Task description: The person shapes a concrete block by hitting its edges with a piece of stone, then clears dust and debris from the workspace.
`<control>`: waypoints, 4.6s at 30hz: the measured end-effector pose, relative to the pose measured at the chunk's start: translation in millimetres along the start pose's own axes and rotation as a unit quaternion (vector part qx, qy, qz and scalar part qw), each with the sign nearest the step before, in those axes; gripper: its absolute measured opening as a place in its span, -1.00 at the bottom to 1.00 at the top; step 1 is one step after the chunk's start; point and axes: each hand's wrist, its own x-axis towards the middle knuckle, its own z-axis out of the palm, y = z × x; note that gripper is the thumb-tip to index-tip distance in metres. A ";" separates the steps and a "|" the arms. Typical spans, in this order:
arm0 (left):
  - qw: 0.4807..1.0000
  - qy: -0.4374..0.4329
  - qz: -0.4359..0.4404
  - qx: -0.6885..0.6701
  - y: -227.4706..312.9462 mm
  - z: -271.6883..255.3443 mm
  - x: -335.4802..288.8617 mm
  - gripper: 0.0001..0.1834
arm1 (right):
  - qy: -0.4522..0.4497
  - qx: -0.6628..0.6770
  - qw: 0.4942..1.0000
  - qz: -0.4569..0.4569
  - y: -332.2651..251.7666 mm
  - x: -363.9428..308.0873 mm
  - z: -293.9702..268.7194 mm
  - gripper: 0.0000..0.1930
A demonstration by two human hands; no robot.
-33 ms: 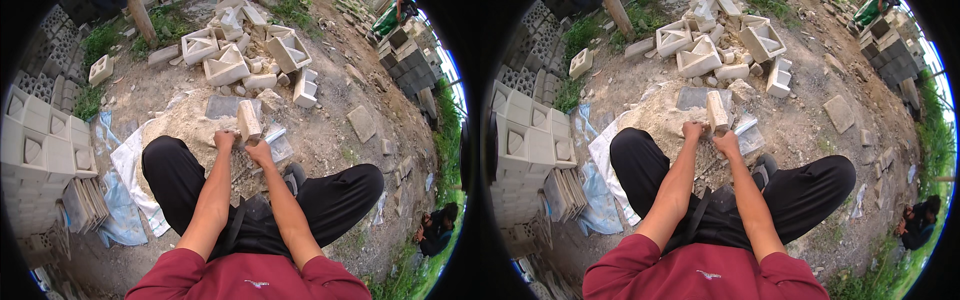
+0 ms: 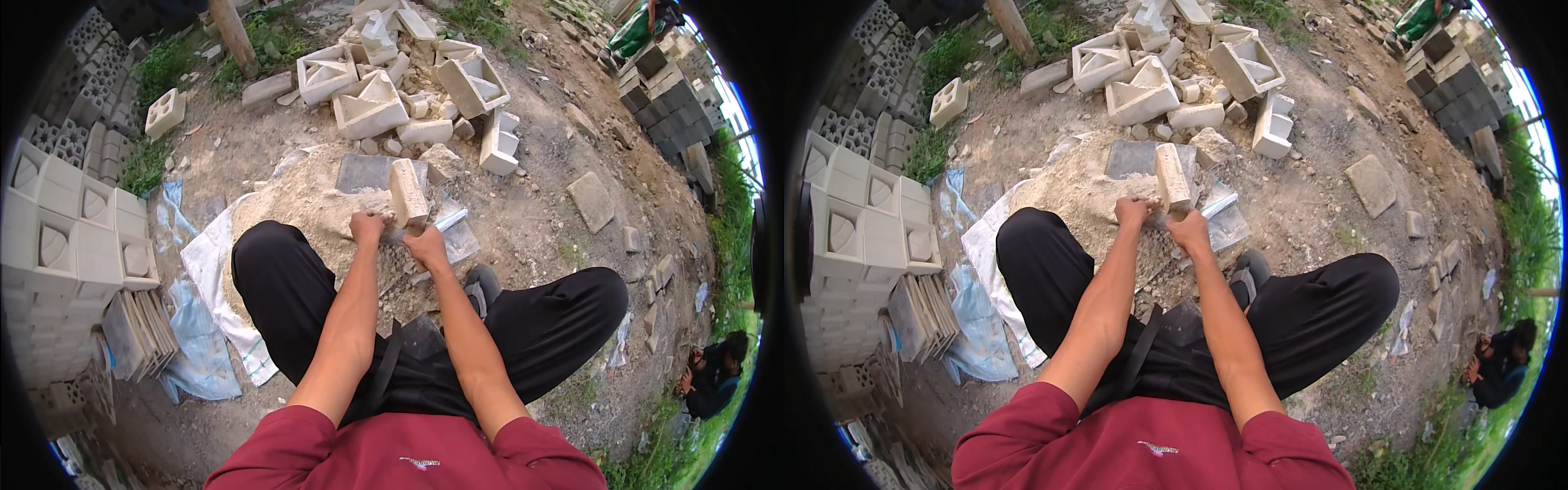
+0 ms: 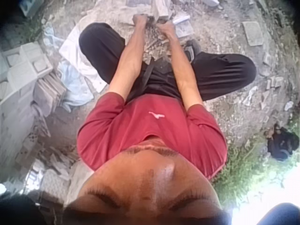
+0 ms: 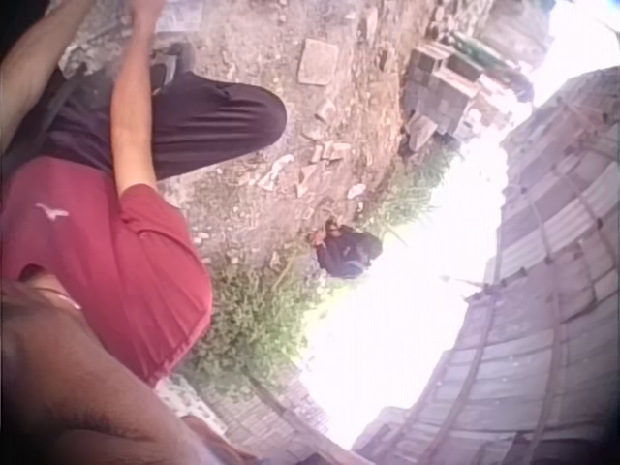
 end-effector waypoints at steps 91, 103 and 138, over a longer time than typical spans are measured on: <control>0.981 0.132 0.041 -0.133 -26.8 -69.7 -7.3 -0.71 | 0.011 0.007 0.995 -0.095 -47.9 -34.8 55.1 -0.41; 0.978 0.154 0.065 -0.126 -33.9 -72.6 -1.5 -0.71 | -0.023 0.019 0.992 -0.120 -59.4 -30.9 48.7 -0.43; 0.980 0.130 0.070 -0.137 -24.7 -50.8 1.0 -0.70 | -0.054 -0.133 0.989 -0.032 -23.6 -6.5 5.4 -0.45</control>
